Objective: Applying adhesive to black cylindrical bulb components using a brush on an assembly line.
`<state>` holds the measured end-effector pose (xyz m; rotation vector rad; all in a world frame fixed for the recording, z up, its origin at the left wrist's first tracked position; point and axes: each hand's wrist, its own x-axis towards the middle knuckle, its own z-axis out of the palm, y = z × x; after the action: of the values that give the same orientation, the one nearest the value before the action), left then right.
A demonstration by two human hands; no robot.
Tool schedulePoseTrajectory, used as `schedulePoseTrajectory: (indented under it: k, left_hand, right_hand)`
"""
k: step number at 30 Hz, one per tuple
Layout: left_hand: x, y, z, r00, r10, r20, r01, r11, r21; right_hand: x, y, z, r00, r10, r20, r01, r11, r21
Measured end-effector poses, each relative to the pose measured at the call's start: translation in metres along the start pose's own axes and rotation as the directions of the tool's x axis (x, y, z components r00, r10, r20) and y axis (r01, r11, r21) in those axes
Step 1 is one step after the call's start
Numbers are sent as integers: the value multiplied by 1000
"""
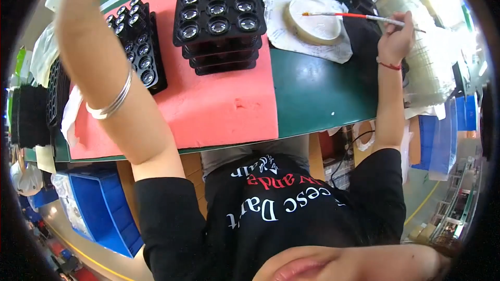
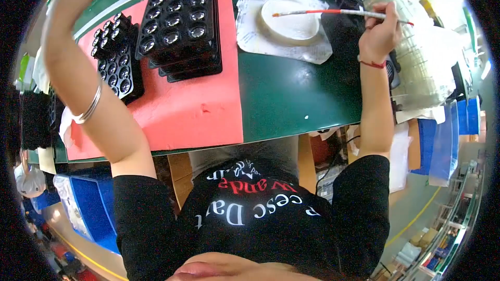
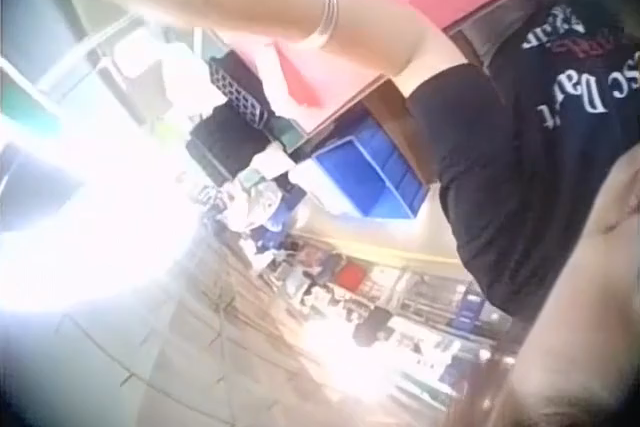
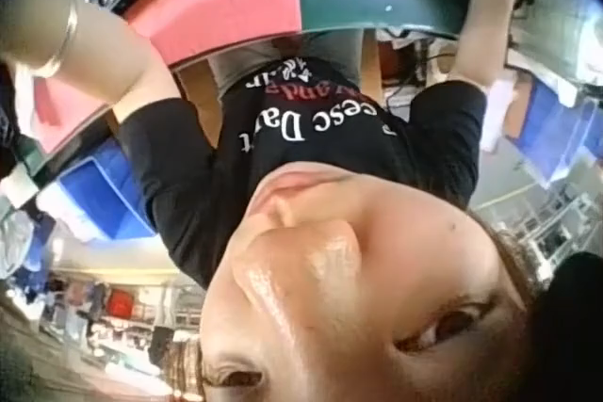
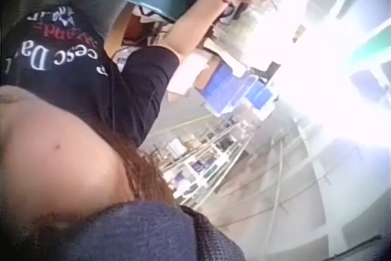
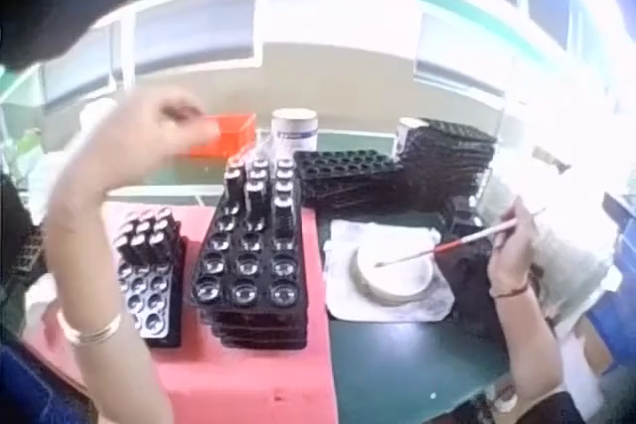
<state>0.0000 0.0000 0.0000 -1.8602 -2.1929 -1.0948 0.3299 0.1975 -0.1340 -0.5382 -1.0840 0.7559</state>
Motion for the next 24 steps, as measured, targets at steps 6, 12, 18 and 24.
schedulePoseTrajectory:
  k: [6, 12, 18, 24]
  left_hand:
    - [30, -32, 26, 971, -167, 168, 101, 933, 345]
    - [35, -44, 41, 983, -182, -5, 167, 894, 416]
    - [38, -48, 44, 980, -196, 42, 168, 920, 355]
    - [39, -53, 52, 985, -172, 32, 149, 922, 358]
  right_hand:
    - [-7, -4, 6, 1000, -19, 10, 20, 999, -29]
    - [-10, -10, 9, 999, -17, 40, 17, 1000, 2]
    - [-10, -10, 9, 998, -48, 46, 48, 999, -10]
    - [-9, -11, 9, 999, -24, 22, 25, 999, -27]
